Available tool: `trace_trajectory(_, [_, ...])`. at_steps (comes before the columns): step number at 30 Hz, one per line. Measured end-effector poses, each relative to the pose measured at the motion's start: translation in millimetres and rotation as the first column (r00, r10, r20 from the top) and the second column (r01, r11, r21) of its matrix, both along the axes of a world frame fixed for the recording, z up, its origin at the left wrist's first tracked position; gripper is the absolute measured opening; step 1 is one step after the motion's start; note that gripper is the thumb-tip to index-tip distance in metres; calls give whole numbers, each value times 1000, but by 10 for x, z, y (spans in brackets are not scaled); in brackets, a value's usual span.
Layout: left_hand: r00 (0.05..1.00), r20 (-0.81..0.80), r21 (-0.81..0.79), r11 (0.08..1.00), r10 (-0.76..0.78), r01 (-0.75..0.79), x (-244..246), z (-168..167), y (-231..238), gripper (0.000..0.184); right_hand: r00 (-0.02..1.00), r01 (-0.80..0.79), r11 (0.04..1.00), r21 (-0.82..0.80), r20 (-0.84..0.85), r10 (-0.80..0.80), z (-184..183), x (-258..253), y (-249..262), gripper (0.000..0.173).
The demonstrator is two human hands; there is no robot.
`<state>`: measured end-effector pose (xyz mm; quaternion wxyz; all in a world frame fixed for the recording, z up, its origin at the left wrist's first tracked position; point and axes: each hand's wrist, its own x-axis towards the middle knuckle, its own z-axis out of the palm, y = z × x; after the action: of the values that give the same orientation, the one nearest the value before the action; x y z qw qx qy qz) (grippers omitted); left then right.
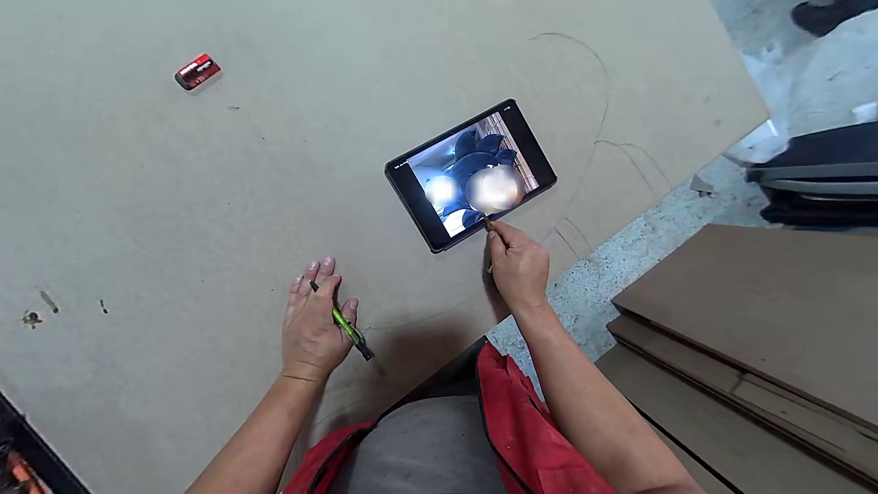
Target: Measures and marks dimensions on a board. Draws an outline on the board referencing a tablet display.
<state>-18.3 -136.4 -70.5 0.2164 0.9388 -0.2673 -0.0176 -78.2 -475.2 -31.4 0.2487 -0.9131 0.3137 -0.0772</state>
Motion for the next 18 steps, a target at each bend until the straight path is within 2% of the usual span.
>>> trace_trajectory(9, [1000, 21, -18, 1000, 1, 0, -9, -20, 31, 54, 1000, -1, 1000, -21, 5, 1, -1, -4, 13, 26])
trace_trajectory(15, [999, -53, 16, 1000, 11, -10, -34, 60, -5, 54, 998, -13, 1000, 23, -66, 15, 81, -44, -16, 30])
trace_trajectory(17, [993, -109, 1, 999, 54, -54, -34, 144, -70, 52, 998, -40, 994, 100, -42, 45, 145, -72, -59, 30])
trace_trajectory(18, [982, -170, -9, 996, 87, -90, -48, 217, -78, 51, 998, -40, 978, 204, -46, 50, 182, -105, -23, 30])
